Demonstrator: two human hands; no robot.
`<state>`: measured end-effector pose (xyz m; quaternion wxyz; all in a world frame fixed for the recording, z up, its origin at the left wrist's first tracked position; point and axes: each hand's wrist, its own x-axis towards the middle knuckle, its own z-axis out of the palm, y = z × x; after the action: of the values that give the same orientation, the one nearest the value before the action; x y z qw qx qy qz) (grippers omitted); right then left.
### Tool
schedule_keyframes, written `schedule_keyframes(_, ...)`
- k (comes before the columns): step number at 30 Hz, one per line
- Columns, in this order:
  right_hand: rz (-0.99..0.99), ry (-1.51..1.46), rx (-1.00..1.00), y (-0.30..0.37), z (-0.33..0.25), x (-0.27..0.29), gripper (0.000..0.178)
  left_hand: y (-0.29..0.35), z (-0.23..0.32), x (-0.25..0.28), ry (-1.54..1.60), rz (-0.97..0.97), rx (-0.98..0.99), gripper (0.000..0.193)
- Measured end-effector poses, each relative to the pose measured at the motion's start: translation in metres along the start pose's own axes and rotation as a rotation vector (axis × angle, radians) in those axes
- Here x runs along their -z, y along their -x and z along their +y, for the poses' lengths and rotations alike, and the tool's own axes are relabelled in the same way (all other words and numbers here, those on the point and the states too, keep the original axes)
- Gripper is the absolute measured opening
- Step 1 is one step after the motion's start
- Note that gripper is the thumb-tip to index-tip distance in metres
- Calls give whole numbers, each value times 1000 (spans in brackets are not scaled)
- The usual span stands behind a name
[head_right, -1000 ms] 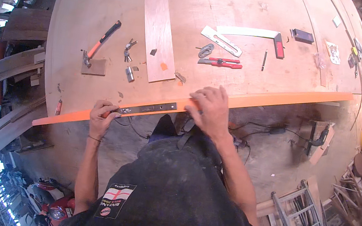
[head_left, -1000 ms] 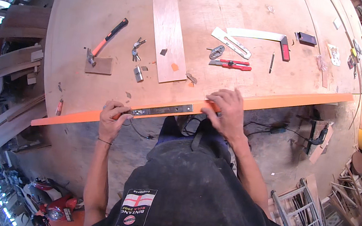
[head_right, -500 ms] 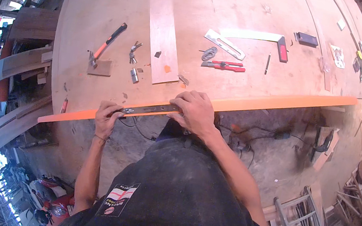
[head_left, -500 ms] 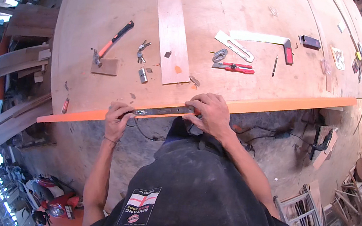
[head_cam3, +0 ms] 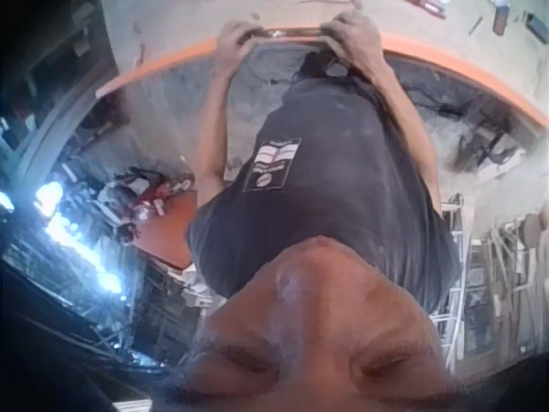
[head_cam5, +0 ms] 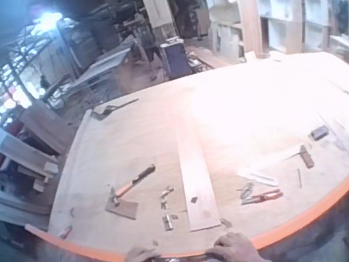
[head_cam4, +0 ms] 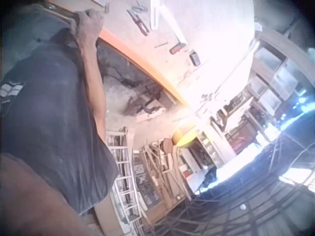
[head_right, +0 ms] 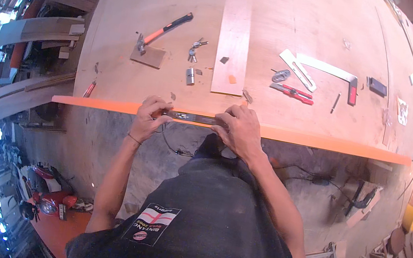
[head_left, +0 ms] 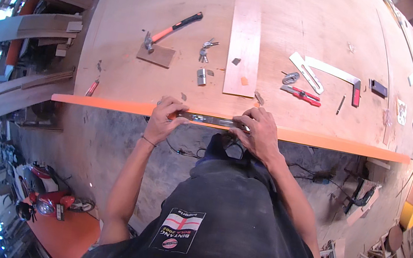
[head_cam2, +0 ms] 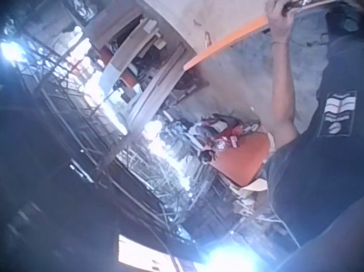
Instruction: The person fits a lock mechanism into a wooden door edge by marking the area with a pencil and level, then using a router to carve a slot.
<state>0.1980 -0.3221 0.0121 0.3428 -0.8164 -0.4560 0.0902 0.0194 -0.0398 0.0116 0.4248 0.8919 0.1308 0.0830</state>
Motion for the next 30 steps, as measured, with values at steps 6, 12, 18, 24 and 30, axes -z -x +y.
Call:
schedule_keyframes(6, -33, -11, 18, -24, -31, -27, 23, 12, -11, 19, -32, 52, -32, 36)
schedule_keyframes(12, -107, -8, 34, -48, -62, -49, 24, 13, -25, 23, -50, 77, -126, 39)
schedule_keyframes(18, -160, 125, 59, -57, -71, -55, 23, 13, -28, 21, 27, 88, -126, 38)
schedule_keyframes(24, -137, 167, 78, -56, -70, -62, 23, 14, -32, 25, 40, 74, -157, 39)
schedule_keyframes(30, -166, 175, 51, -55, -75, -61, 20, 15, -29, 30, 68, 28, -135, 39)
